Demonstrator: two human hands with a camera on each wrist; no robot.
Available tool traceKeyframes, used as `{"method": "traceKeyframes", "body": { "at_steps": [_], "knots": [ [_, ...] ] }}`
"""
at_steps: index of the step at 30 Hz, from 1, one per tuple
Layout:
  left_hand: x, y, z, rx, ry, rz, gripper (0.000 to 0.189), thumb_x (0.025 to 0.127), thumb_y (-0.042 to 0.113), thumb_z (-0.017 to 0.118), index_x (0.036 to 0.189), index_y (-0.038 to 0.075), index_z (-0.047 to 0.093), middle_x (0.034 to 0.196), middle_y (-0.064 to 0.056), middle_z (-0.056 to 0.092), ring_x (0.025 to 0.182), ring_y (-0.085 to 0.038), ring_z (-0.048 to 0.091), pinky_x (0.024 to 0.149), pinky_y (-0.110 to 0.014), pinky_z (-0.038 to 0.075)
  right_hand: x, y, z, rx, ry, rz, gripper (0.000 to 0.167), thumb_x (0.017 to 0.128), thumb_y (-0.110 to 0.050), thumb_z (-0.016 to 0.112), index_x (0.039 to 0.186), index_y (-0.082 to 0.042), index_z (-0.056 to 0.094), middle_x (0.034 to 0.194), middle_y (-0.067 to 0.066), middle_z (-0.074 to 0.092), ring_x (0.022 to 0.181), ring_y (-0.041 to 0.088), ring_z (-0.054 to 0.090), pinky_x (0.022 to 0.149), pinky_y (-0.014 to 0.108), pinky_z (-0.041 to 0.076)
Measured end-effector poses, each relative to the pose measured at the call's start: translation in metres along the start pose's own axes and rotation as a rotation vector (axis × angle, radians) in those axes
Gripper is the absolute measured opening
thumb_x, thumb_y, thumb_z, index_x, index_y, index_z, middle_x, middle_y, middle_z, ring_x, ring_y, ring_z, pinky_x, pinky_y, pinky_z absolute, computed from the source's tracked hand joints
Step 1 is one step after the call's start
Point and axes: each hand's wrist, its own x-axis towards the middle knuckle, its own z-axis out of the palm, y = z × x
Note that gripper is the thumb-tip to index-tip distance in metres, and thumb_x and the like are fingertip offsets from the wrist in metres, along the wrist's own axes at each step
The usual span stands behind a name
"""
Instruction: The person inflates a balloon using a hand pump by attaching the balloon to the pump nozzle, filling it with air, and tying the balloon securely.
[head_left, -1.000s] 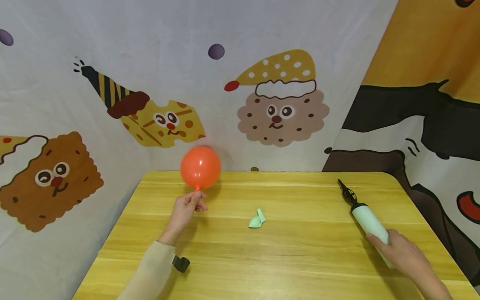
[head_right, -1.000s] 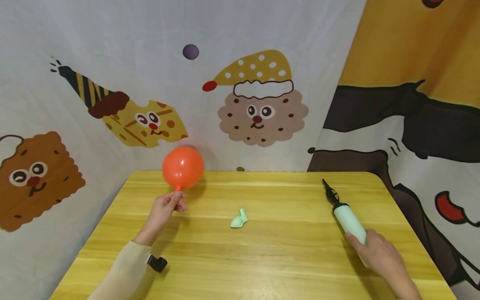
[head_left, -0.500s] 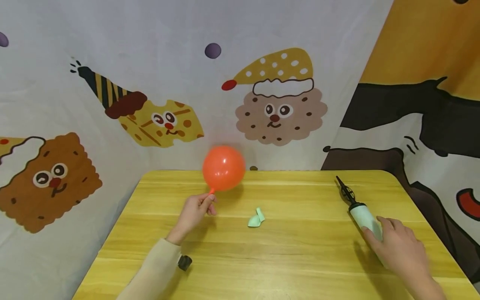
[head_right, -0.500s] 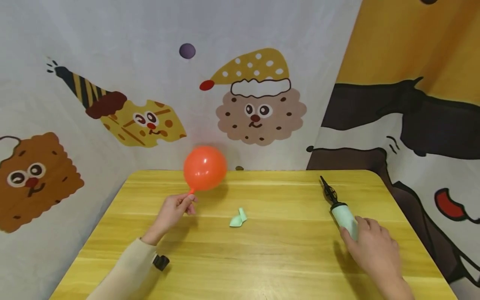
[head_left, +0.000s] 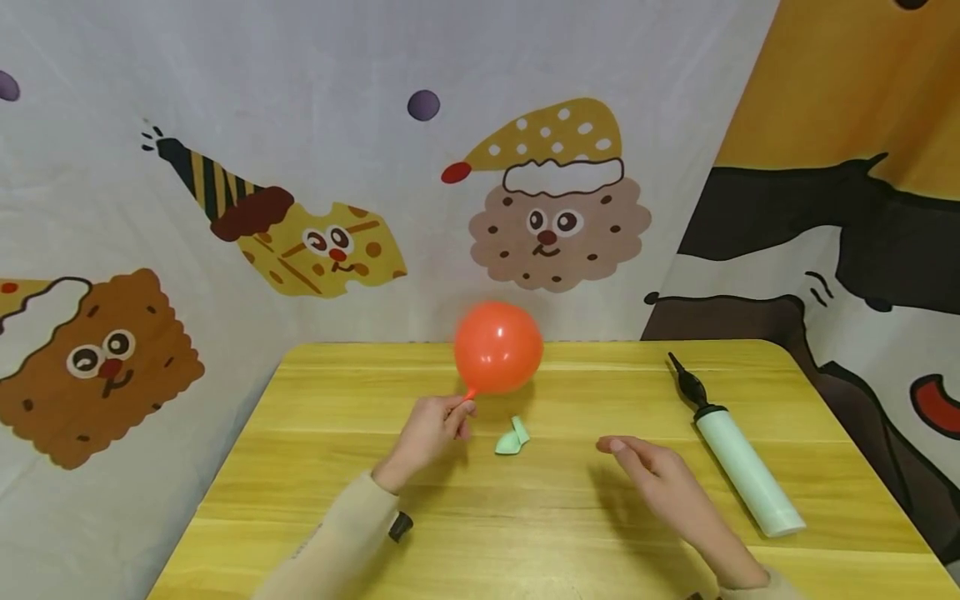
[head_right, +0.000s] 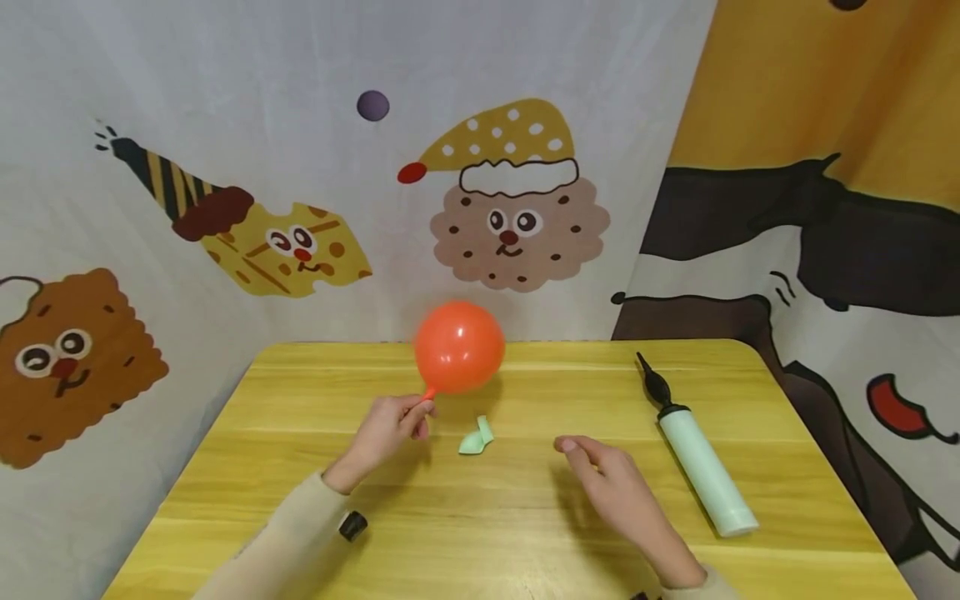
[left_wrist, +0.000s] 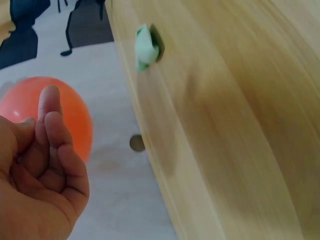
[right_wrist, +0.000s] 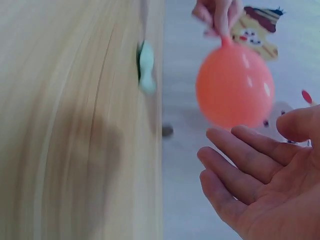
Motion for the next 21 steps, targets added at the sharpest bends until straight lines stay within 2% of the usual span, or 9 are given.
{"method": "traceKeyframes", "body": {
  "at_steps": [3, 7, 12, 16, 21],
  "knots": [
    [0.002, 0.006, 0.008, 0.011, -0.028, 0.015, 0.019, 0.105, 0.006, 0.060, 0.091, 0.003, 0.073, 0.062, 0.004, 0.063, 0.055, -0.016, 0.060, 0.047, -0.018, 0.040, 0.010, -0.008, 0.018, 0.148, -0.059, 0.017, 0.044, 0.113, -0.036, 0.043, 0.130, -0.005, 0.069, 0.129, 0.007, 0.071, 0.127, 0.031, 0.062, 0.106, 0.050, 0.049],
    [0.005, 0.013, 0.018, 0.024, -0.056, 0.039, 0.019, 0.105, 0.005, 0.060, 0.094, 0.001, 0.074, 0.062, 0.000, 0.064, 0.054, -0.018, 0.062, 0.043, -0.016, 0.035, 0.022, -0.016, 0.038, 0.317, -0.103, 0.012, 0.045, 0.114, -0.030, 0.041, 0.134, 0.003, 0.064, 0.134, 0.017, 0.067, 0.129, 0.036, 0.060, 0.106, 0.050, 0.050],
    [0.007, 0.022, 0.028, 0.028, -0.080, 0.058, 0.019, 0.105, 0.007, 0.059, 0.095, 0.002, 0.075, 0.063, -0.007, 0.067, 0.049, -0.006, 0.053, 0.042, -0.014, 0.030, 0.033, -0.023, 0.059, 0.491, -0.112, 0.045, 0.048, 0.114, -0.027, 0.041, 0.136, 0.011, 0.058, 0.137, 0.026, 0.062, 0.130, 0.041, 0.059, 0.106, 0.048, 0.050],
    [0.008, 0.027, 0.034, 0.045, -0.100, 0.078, 0.021, 0.106, 0.009, 0.059, 0.096, 0.001, 0.075, 0.060, 0.000, 0.063, 0.047, 0.001, 0.044, 0.042, -0.014, 0.028, 0.043, -0.028, 0.069, 0.585, -0.129, 0.088, 0.051, 0.114, -0.031, 0.041, 0.138, 0.012, 0.057, 0.140, 0.027, 0.059, 0.131, 0.042, 0.057, 0.109, 0.049, 0.047],
    [0.007, 0.032, 0.039, 0.052, -0.143, 0.088, 0.024, 0.107, 0.013, 0.057, 0.101, 0.001, 0.076, 0.059, 0.008, 0.060, 0.047, 0.001, 0.044, 0.043, -0.015, 0.030, 0.054, -0.027, 0.077, 0.679, -0.171, 0.117, 0.054, 0.113, -0.034, 0.041, 0.140, 0.010, 0.056, 0.140, 0.024, 0.060, 0.134, 0.040, 0.056, 0.112, 0.055, 0.042]
  ]
}}
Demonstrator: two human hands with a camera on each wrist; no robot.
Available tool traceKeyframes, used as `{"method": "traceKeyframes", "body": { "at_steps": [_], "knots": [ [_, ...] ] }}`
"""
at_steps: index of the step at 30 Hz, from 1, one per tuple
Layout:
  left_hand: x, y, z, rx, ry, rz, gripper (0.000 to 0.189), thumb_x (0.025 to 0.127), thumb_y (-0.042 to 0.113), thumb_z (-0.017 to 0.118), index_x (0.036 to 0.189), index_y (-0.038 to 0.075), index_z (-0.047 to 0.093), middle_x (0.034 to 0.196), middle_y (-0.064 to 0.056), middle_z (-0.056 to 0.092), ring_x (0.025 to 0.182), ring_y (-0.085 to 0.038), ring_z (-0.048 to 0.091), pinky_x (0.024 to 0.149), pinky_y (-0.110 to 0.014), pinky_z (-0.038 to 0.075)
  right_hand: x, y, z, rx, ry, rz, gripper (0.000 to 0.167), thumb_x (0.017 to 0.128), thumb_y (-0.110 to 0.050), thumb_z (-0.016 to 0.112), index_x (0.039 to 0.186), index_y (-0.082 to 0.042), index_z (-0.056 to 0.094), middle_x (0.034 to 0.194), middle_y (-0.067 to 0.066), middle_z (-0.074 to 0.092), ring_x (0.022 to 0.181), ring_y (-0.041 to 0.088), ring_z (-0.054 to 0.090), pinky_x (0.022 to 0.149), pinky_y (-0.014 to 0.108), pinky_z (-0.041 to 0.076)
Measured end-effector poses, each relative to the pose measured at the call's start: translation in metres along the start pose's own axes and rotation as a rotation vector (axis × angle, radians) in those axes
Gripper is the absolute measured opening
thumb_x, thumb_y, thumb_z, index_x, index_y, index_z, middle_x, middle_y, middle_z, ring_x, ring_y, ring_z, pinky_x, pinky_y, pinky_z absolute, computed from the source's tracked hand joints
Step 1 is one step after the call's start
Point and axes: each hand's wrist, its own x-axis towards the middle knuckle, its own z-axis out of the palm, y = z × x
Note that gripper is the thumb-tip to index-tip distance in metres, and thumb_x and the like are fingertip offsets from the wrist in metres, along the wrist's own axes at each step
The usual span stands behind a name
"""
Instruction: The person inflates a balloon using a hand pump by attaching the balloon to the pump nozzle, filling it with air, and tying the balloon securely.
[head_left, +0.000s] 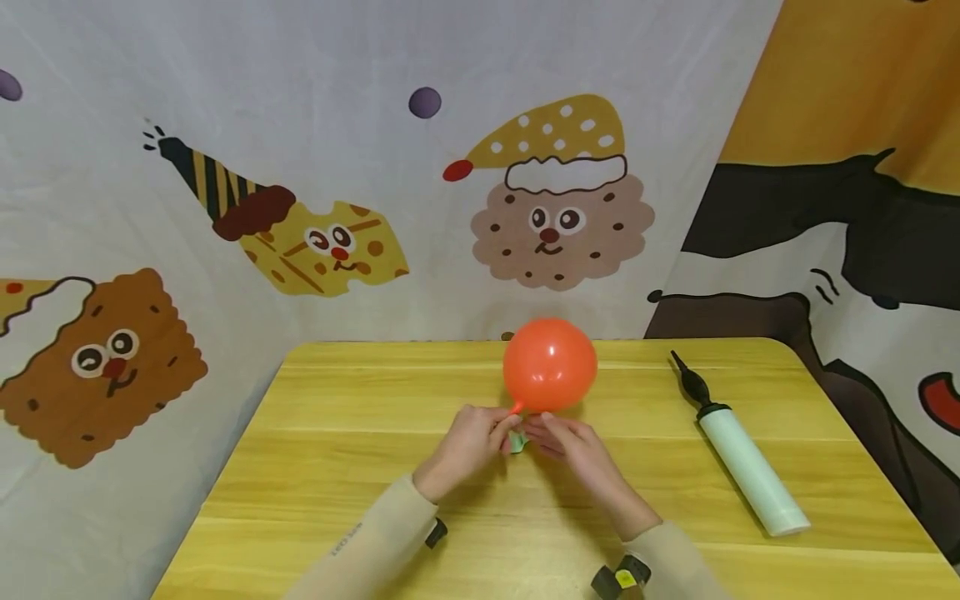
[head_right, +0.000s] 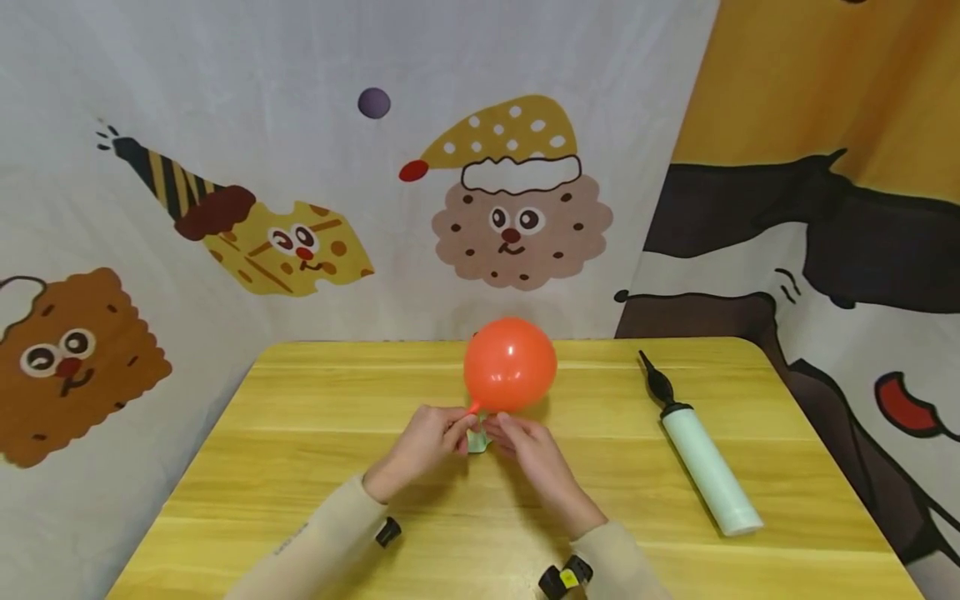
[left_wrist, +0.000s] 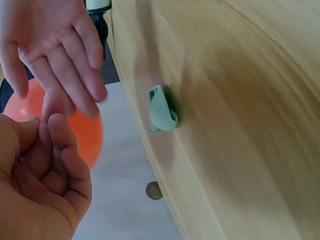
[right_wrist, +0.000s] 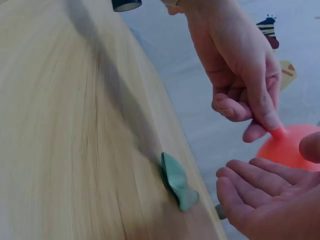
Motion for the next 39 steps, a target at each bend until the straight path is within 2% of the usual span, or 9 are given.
{"method": "traceKeyframes", "body": {
  "at_steps": [5, 9, 12, 17, 26, 33, 36, 39],
  "knots": [
    [0.001, 0.006, 0.002, 0.001, -0.027, -0.002, 0.023, 0.108, 0.014, 0.056, 0.105, 0.003, 0.076, 0.059, 0.007, 0.061, 0.050, 0.001, 0.048, 0.047, -0.016, 0.035, 0.006, 0.004, 0.006, 0.079, 0.018, 0.042, 0.053, 0.110, -0.036, 0.050, 0.138, 0.008, 0.059, 0.137, 0.023, 0.063, 0.131, 0.037, 0.058, 0.112, 0.055, 0.043],
    [0.001, 0.010, 0.005, 0.009, -0.048, -0.004, 0.025, 0.108, 0.014, 0.056, 0.095, 0.003, 0.074, 0.060, 0.009, 0.059, 0.053, 0.001, 0.050, 0.051, -0.016, 0.041, 0.011, 0.005, 0.010, 0.093, 0.045, 0.074, 0.048, 0.108, -0.035, 0.054, 0.127, 0.007, 0.065, 0.129, 0.020, 0.069, 0.125, 0.032, 0.064, 0.109, 0.052, 0.048],
    [0.000, 0.011, 0.008, 0.023, -0.053, 0.006, 0.026, 0.108, 0.014, 0.056, 0.090, 0.005, 0.072, 0.059, 0.010, 0.057, 0.052, 0.001, 0.049, 0.052, -0.016, 0.043, 0.013, 0.005, 0.011, 0.115, 0.037, 0.089, 0.046, 0.108, -0.035, 0.055, 0.121, 0.007, 0.068, 0.123, 0.017, 0.072, 0.119, 0.024, 0.067, 0.107, 0.048, 0.050],
    [-0.002, 0.011, 0.011, 0.045, -0.043, 0.031, 0.024, 0.108, 0.013, 0.057, 0.091, 0.006, 0.072, 0.059, 0.012, 0.054, 0.050, 0.002, 0.048, 0.050, -0.015, 0.043, 0.014, 0.004, 0.011, 0.150, 0.012, 0.109, 0.043, 0.108, -0.034, 0.056, 0.115, 0.006, 0.071, 0.113, 0.009, 0.075, 0.107, 0.014, 0.070, 0.104, 0.042, 0.053],
    [-0.004, 0.013, 0.012, 0.069, -0.046, 0.034, 0.023, 0.107, 0.012, 0.058, 0.090, 0.007, 0.072, 0.058, 0.013, 0.054, 0.049, 0.002, 0.046, 0.048, -0.015, 0.041, 0.014, 0.005, 0.014, 0.153, 0.009, 0.124, 0.044, 0.107, -0.034, 0.058, 0.115, 0.007, 0.070, 0.110, 0.008, 0.075, 0.103, 0.014, 0.070, 0.103, 0.041, 0.054],
    [-0.006, 0.014, 0.014, 0.069, -0.028, 0.053, 0.018, 0.107, 0.012, 0.057, 0.099, 0.007, 0.073, 0.059, 0.012, 0.053, 0.049, 0.003, 0.046, 0.049, -0.014, 0.042, 0.016, 0.006, 0.015, 0.205, 0.039, 0.108, 0.038, 0.106, -0.027, 0.060, 0.107, 0.008, 0.073, 0.099, 0.004, 0.077, 0.094, 0.012, 0.071, 0.095, 0.034, 0.056],
    [-0.006, 0.013, 0.015, 0.063, -0.013, 0.067, 0.020, 0.108, 0.013, 0.056, 0.096, 0.007, 0.072, 0.059, 0.011, 0.053, 0.050, 0.003, 0.047, 0.051, -0.014, 0.043, 0.016, 0.006, 0.016, 0.237, 0.072, 0.099, 0.036, 0.107, -0.025, 0.059, 0.110, 0.009, 0.072, 0.098, 0.005, 0.077, 0.091, 0.013, 0.073, 0.091, 0.033, 0.057],
    [-0.007, 0.013, 0.018, 0.057, -0.004, 0.070, 0.026, 0.109, 0.016, 0.055, 0.089, 0.008, 0.070, 0.057, 0.012, 0.051, 0.050, 0.003, 0.046, 0.052, -0.015, 0.042, 0.016, 0.006, 0.016, 0.273, 0.106, 0.095, 0.037, 0.107, -0.023, 0.058, 0.117, 0.010, 0.070, 0.106, 0.009, 0.077, 0.095, 0.015, 0.073, 0.093, 0.035, 0.056]
  ]
}}
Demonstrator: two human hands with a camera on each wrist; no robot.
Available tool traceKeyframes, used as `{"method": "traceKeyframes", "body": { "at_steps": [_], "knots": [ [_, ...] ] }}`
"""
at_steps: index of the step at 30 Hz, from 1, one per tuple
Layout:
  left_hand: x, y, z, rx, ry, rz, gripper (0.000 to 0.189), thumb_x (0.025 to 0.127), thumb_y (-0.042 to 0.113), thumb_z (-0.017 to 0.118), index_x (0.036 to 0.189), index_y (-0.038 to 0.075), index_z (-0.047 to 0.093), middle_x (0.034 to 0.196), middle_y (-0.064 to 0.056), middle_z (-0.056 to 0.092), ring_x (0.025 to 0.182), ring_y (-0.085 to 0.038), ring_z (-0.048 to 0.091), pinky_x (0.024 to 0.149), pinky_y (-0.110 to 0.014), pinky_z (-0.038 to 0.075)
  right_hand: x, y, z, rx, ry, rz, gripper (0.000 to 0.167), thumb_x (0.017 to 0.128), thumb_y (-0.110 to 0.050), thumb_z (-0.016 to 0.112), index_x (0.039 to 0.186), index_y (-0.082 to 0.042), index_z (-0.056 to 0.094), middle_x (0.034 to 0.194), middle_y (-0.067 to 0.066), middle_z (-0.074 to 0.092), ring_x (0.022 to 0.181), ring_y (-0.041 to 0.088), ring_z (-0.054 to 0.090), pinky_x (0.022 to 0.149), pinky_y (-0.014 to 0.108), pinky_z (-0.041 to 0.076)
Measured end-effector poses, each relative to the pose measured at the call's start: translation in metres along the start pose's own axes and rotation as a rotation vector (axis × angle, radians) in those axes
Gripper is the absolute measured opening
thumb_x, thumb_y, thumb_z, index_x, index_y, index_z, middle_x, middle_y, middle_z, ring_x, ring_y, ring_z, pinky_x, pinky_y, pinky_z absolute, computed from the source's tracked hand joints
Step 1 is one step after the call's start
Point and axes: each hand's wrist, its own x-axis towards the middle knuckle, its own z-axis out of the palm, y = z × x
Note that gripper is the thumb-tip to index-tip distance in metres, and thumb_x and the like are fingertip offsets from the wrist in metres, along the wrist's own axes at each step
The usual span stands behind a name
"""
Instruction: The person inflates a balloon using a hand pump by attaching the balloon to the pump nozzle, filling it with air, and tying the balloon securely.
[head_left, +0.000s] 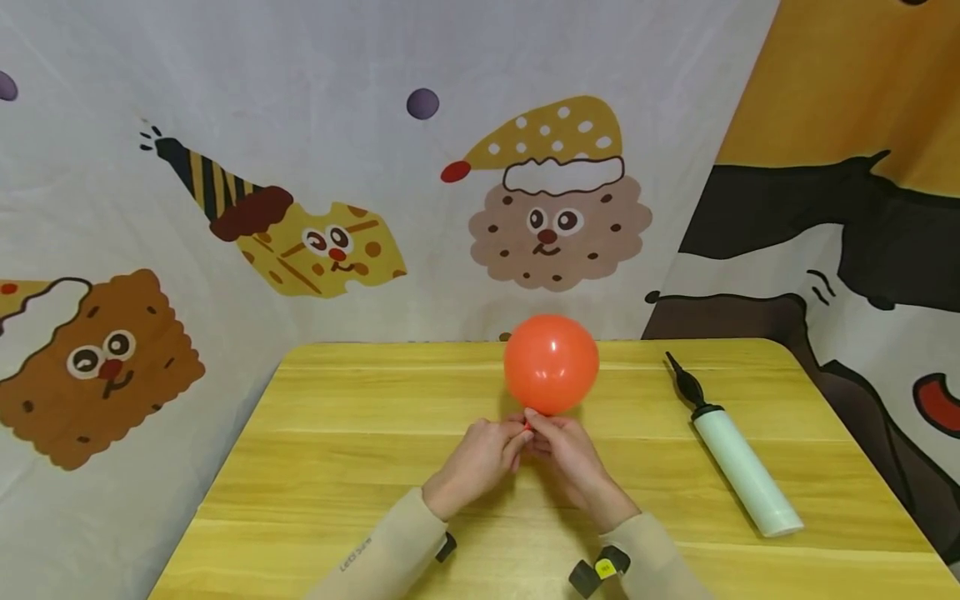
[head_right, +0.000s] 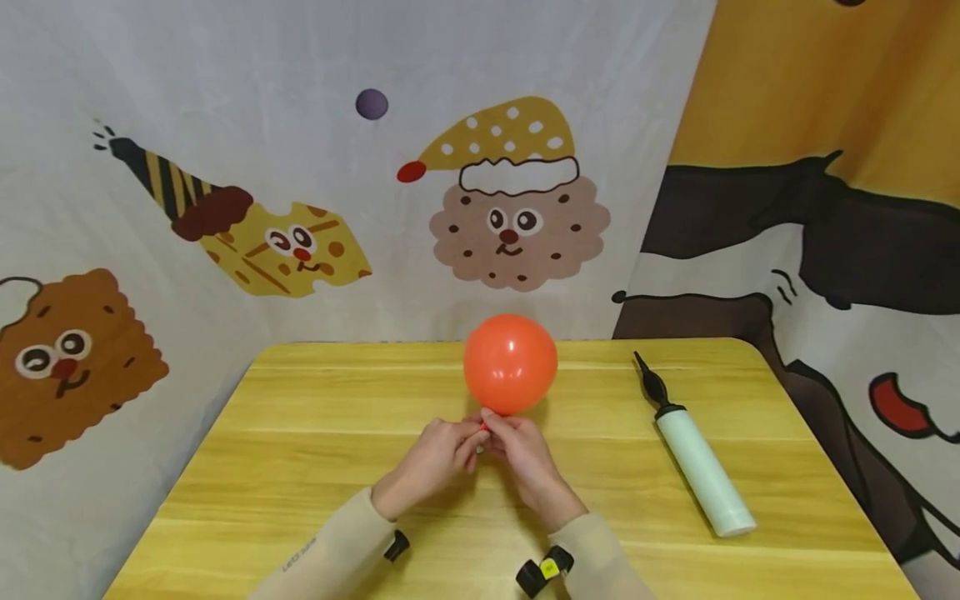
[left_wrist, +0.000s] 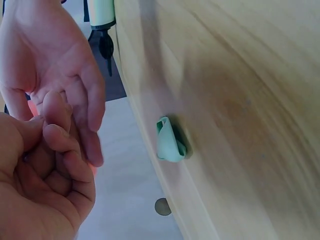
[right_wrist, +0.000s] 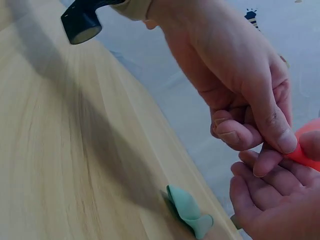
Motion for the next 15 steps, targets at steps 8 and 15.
{"method": "traceKeyframes", "body": {
  "at_steps": [8, 15],
  "knots": [
    [-0.005, 0.002, 0.000, -0.005, 0.018, 0.016, 0.026, 0.108, 0.016, 0.057, 0.085, 0.012, 0.067, 0.057, 0.010, 0.053, 0.049, 0.003, 0.041, 0.047, -0.014, 0.035, 0.000, -0.008, -0.004, 0.121, 0.050, -0.026, 0.037, 0.108, -0.024, 0.056, 0.118, 0.009, 0.069, 0.119, 0.019, 0.073, 0.112, 0.024, 0.071, 0.103, 0.044, 0.052],
    [-0.013, 0.003, -0.005, -0.024, 0.033, 0.027, 0.025, 0.109, 0.016, 0.055, 0.090, 0.010, 0.070, 0.057, 0.012, 0.052, 0.050, 0.006, 0.041, 0.046, -0.014, 0.036, 0.002, -0.020, -0.010, 0.250, 0.074, -0.037, 0.036, 0.110, -0.027, 0.053, 0.112, 0.005, 0.070, 0.111, 0.015, 0.076, 0.110, 0.026, 0.073, 0.103, 0.045, 0.053]
  ]
}}
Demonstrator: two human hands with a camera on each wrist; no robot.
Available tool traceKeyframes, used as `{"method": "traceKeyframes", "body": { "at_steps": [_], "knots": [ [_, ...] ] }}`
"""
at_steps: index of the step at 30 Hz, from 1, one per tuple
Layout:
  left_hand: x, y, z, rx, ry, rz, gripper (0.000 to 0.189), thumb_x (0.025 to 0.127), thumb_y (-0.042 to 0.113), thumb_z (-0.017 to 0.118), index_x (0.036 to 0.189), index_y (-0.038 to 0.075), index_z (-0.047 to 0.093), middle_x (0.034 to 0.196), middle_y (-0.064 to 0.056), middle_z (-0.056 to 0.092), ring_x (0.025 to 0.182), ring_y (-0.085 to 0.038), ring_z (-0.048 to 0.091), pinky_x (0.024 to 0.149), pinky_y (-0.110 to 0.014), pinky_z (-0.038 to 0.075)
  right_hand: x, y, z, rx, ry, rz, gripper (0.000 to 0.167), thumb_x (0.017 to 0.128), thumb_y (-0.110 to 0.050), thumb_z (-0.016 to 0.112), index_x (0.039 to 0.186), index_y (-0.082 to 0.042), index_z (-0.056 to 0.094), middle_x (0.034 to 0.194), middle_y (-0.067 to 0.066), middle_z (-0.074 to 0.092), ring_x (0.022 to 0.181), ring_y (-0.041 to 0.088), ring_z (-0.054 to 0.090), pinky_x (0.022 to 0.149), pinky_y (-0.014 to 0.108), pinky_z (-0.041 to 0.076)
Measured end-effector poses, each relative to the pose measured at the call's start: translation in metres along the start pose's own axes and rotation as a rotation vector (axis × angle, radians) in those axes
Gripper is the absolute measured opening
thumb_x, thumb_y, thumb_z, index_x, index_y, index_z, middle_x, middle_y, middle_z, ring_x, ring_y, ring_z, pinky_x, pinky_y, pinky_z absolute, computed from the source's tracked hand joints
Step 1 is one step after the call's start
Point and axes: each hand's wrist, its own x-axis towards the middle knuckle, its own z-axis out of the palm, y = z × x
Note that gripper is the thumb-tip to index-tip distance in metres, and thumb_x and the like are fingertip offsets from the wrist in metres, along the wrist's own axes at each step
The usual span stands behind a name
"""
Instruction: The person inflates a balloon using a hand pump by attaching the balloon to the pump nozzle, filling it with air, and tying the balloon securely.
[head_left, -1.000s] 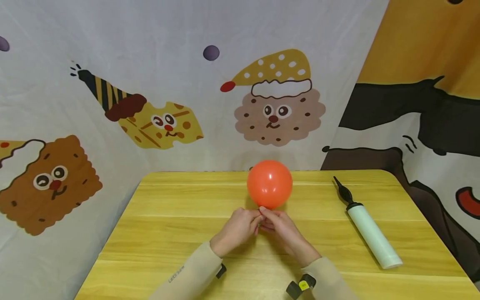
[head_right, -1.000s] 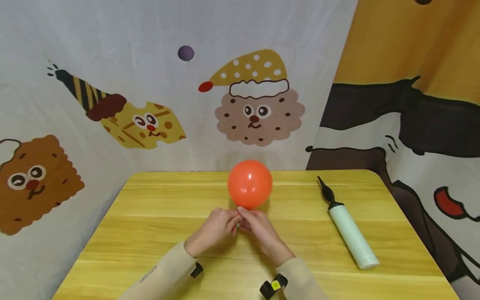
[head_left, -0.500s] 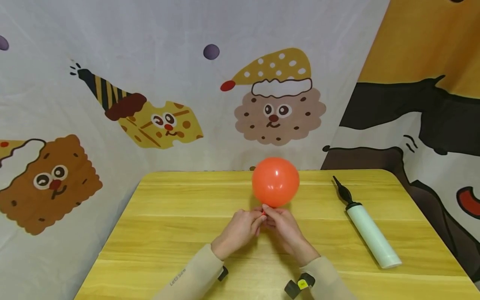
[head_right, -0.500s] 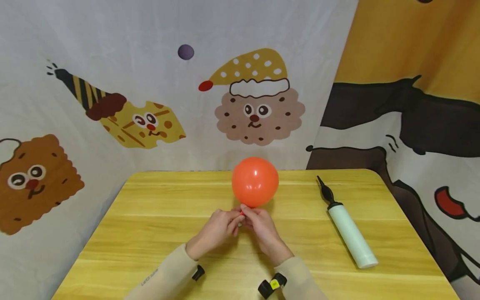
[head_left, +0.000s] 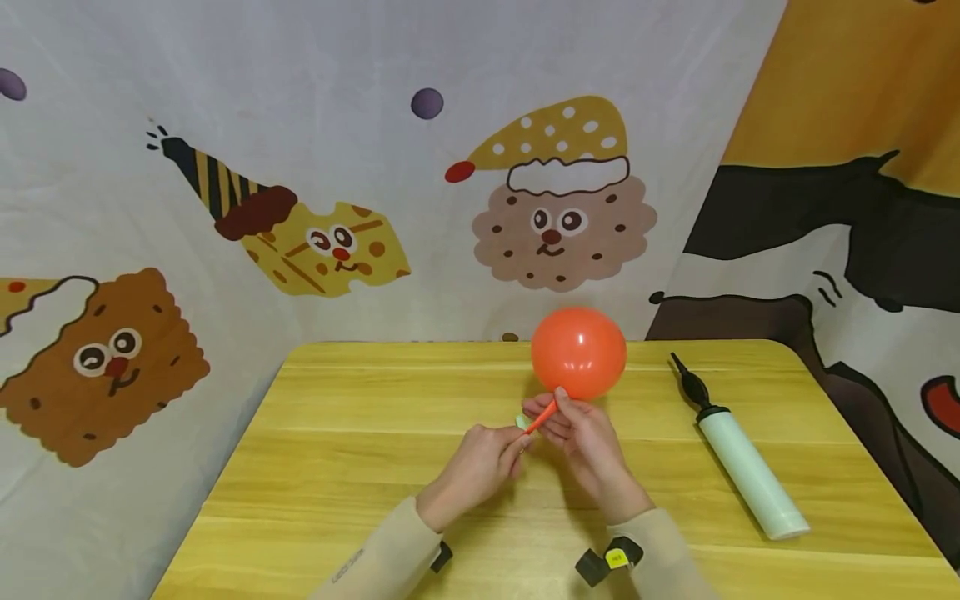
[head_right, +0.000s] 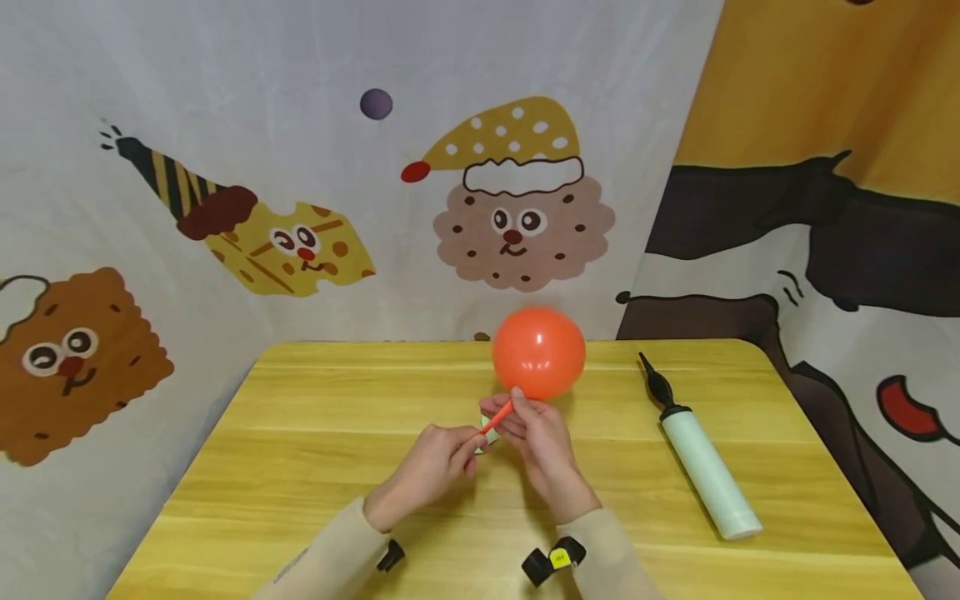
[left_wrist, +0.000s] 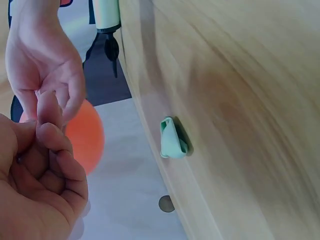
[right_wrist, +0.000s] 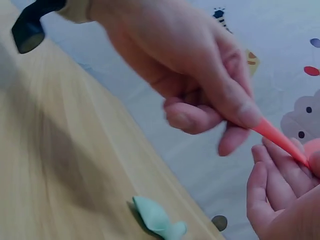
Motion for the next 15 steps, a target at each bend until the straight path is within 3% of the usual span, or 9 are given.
{"method": "traceKeyframes", "body": {
  "at_steps": [5, 9, 12, 15],
  "knots": [
    [-0.006, 0.000, -0.001, -0.006, -0.011, -0.006, 0.024, 0.108, 0.014, 0.056, 0.094, 0.007, 0.073, 0.058, 0.007, 0.058, 0.049, 0.007, 0.042, 0.046, -0.014, 0.039, 0.001, -0.006, 0.001, 0.108, 0.074, 0.020, 0.030, 0.113, -0.026, 0.046, 0.106, -0.002, 0.063, 0.103, 0.012, 0.076, 0.101, 0.027, 0.076, 0.096, 0.046, 0.057],
    [-0.010, 0.001, 0.000, -0.025, -0.045, -0.013, 0.020, 0.107, 0.010, 0.058, 0.098, 0.005, 0.074, 0.062, -0.001, 0.064, 0.050, 0.006, 0.042, 0.045, -0.014, 0.038, 0.001, -0.008, 0.004, 0.164, 0.114, 0.001, 0.029, 0.114, -0.025, 0.041, 0.100, -0.006, 0.058, 0.080, 0.002, 0.061, 0.082, 0.018, 0.073, 0.090, 0.040, 0.061],
    [-0.011, 0.002, 0.001, -0.030, -0.064, -0.005, 0.019, 0.106, 0.009, 0.058, 0.098, 0.003, 0.074, 0.063, -0.003, 0.066, 0.051, 0.007, 0.041, 0.045, -0.013, 0.037, 0.002, -0.010, 0.007, 0.213, 0.112, -0.009, 0.030, 0.114, -0.025, 0.038, 0.097, -0.008, 0.055, 0.070, -0.003, 0.044, 0.064, 0.009, 0.054, 0.079, 0.027, 0.058],
    [-0.011, 0.003, 0.004, -0.034, -0.077, 0.013, 0.019, 0.106, 0.009, 0.059, 0.098, 0.004, 0.075, 0.063, -0.002, 0.065, 0.051, 0.008, 0.040, 0.045, -0.012, 0.035, 0.004, -0.011, 0.010, 0.288, 0.081, -0.005, 0.030, 0.115, -0.026, 0.035, 0.097, -0.009, 0.052, 0.067, -0.006, 0.035, 0.058, 0.008, 0.033, 0.061, 0.017, 0.042]
  ]
}}
